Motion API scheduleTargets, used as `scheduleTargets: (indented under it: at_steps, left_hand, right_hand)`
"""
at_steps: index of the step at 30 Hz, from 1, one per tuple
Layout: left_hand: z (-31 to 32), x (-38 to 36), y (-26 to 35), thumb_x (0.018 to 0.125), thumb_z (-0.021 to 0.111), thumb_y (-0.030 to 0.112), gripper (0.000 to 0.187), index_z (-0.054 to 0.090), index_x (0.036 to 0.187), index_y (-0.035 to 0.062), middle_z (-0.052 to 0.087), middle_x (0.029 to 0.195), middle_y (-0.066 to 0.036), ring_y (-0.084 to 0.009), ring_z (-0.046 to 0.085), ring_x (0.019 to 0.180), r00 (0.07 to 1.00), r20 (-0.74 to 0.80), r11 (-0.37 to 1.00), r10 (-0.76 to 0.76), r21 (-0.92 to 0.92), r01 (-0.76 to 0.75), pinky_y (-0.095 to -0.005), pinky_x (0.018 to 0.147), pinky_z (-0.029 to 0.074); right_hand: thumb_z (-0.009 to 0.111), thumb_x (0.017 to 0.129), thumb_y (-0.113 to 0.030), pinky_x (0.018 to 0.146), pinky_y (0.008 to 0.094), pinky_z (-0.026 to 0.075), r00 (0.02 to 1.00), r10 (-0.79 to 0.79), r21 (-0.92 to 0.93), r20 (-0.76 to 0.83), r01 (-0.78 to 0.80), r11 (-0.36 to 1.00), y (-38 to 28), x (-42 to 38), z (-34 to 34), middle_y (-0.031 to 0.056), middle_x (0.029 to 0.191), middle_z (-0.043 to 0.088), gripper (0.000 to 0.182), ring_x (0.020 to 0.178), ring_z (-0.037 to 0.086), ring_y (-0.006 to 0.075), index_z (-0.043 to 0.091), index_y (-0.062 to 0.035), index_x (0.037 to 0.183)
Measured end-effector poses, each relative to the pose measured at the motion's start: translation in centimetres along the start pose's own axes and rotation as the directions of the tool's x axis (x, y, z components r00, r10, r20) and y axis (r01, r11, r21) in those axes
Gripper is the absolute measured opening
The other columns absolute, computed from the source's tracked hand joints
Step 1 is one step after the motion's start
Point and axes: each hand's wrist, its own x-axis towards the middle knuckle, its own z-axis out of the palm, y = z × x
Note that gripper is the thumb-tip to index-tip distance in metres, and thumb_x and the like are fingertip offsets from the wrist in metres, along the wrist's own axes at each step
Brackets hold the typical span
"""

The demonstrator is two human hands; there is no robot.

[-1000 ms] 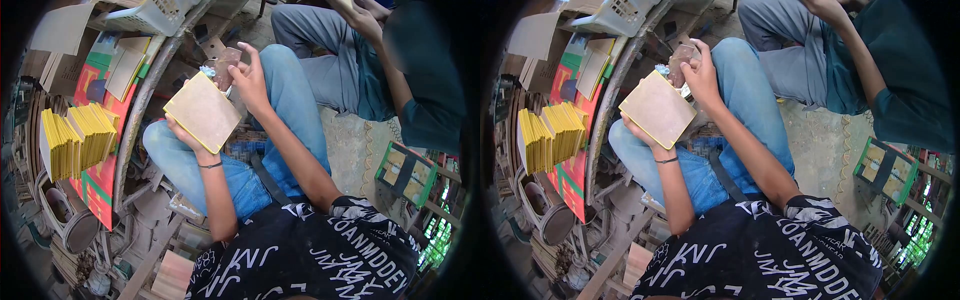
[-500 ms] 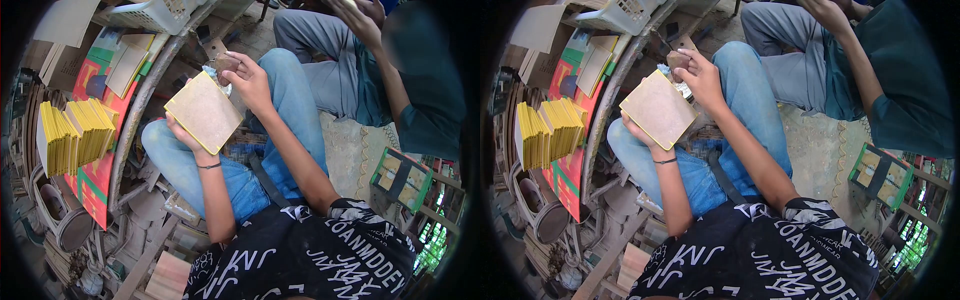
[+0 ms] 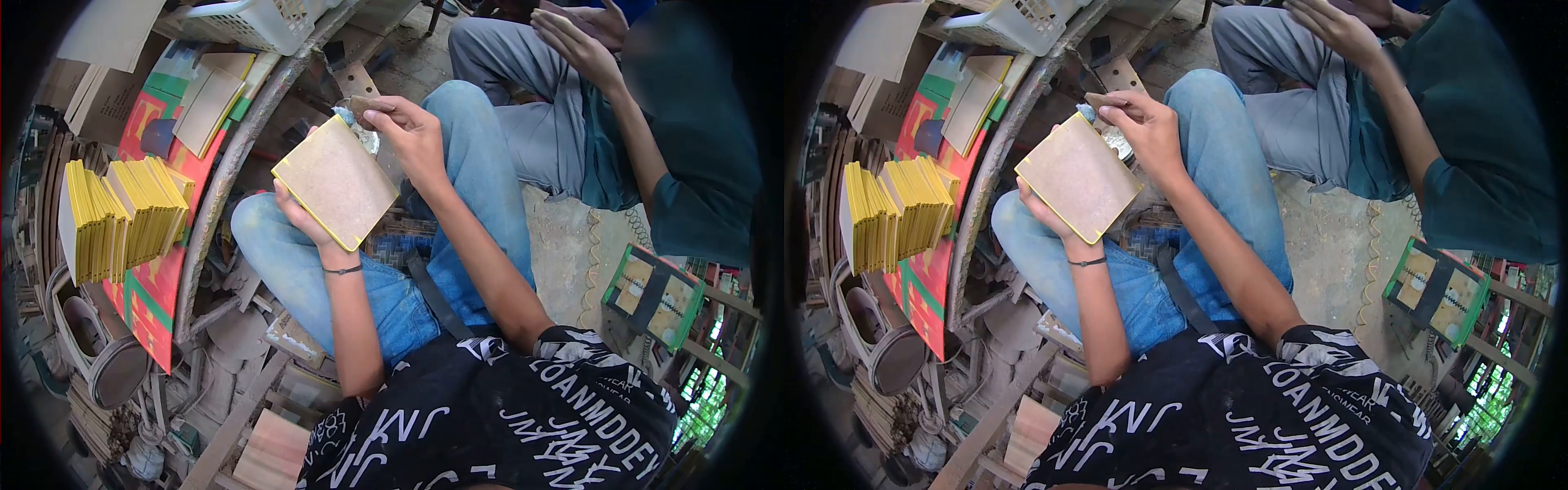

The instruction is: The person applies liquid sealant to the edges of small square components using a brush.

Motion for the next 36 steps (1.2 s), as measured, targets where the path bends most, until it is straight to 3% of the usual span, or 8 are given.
scheduleTargets:
  at_steps: [12,16,18,21,24,28,32,36]
  left_hand:
    - [0.1,0.0,-0.3,0.088,0.037,0.056,0.077,0.028,0.140,-0.0008,0.034,0.143,-0.014,-0.0303,0.042,0.125,0.999,-0.024,0.999,0.034,0.027,-0.033,-0.0428,0.103,0.037]
    - [0.3,-0.1,-0.4,0.087,0.038,0.056,0.078,0.027,0.140,-0.0003,0.035,0.142,-0.015,-0.0302,0.043,0.125,0.999,0.006,0.999,0.040,0.015,-0.040,-0.0430,0.103,0.037]
    - [0.2,0.0,-0.2,0.087,0.038,0.056,0.078,0.027,0.140,-0.0002,0.036,0.141,-0.016,-0.0302,0.043,0.124,1.000,0.019,1.000,0.014,0.013,-0.014,-0.0428,0.103,0.037]
    - [0.5,-0.1,-0.4,0.087,0.037,0.056,0.078,0.027,0.140,-0.0003,0.039,0.138,-0.018,-0.0300,0.045,0.122,0.999,0.037,0.999,-0.011,0.043,0.009,-0.0421,0.102,0.038]
    - [0.8,-0.3,-0.4,0.087,0.037,0.056,0.078,0.028,0.140,-0.0004,0.040,0.137,-0.018,-0.0299,0.045,0.122,0.999,0.051,0.990,0.002,0.138,-0.009,-0.0412,0.102,0.038]
    - [0.8,0.0,-1.3,0.088,0.036,0.056,0.077,0.028,0.140,0.0003,0.041,0.135,-0.018,-0.0293,0.043,0.123,0.997,0.057,0.968,0.053,0.241,-0.065,-0.0403,0.103,0.035]
    - [-0.3,-0.9,-2.4,0.090,0.035,0.058,0.075,0.031,0.138,0.0016,0.041,0.135,-0.016,-0.0285,0.042,0.123,0.989,-0.137,0.947,-0.055,0.306,0.095,-0.0395,0.103,0.034]
    - [-2.0,-0.9,-3.8,0.089,0.033,0.062,0.080,0.027,0.140,0.0017,0.035,0.140,-0.015,-0.0294,0.036,0.129,0.993,-0.062,0.938,-0.097,0.327,0.112,-0.0393,0.107,0.029]
  right_hand:
    - [0.054,0.087,0.002,0.072,0.0254,0.051,0.979,-0.200,0.017,0.032,0.199,0.980,0.0,0.3,0.0,0.0159,0.112,0.059,0.006,0.094,0.061,0.0148,0.049,0.0024,0.090]
    - [0.054,0.085,0.003,0.073,0.0249,0.052,0.996,-0.068,-0.100,0.051,0.073,0.992,-0.6,0.1,-0.4,0.0139,0.111,0.060,0.007,0.093,0.062,0.0156,0.052,0.0038,0.091]
    - [0.056,0.083,0.003,0.073,0.0244,0.053,0.950,-0.287,-0.257,0.124,0.311,0.915,-0.4,0.2,-0.1,0.0102,0.106,0.062,0.013,0.091,0.063,0.0157,0.057,0.0026,0.096]
    - [0.060,0.076,0.003,0.071,0.0273,0.053,0.961,-0.245,-0.414,0.129,0.277,0.867,-0.5,-0.6,0.1,0.0112,0.098,0.067,0.021,0.086,0.066,0.0169,0.063,0.0000,0.097]
    - [0.061,0.075,0.002,0.070,0.0271,0.053,0.990,-0.119,-0.314,0.073,0.136,0.939,-0.7,-0.9,0.7,0.0127,0.097,0.066,0.023,0.082,0.066,0.0185,0.065,-0.0002,0.098]
    - [0.059,0.081,0.001,0.071,0.0242,0.052,0.952,-0.268,-0.330,0.146,0.303,0.894,-0.2,-0.5,0.7,0.0089,0.092,0.067,0.019,0.084,0.065,0.0123,0.065,0.0000,0.099]
    - [0.063,0.078,-0.003,0.068,0.0306,0.050,0.892,-0.384,-0.536,0.238,0.450,0.714,0.0,-0.6,0.3,0.0128,0.088,0.065,0.016,0.075,0.061,0.0228,0.066,-0.0006,0.093]
    - [0.060,0.079,-0.005,0.078,0.0359,0.048,0.947,-0.251,-0.523,0.199,0.320,0.790,-0.6,-0.7,0.4,0.0133,0.089,0.061,0.011,0.087,0.060,0.0292,0.063,-0.0006,0.089]
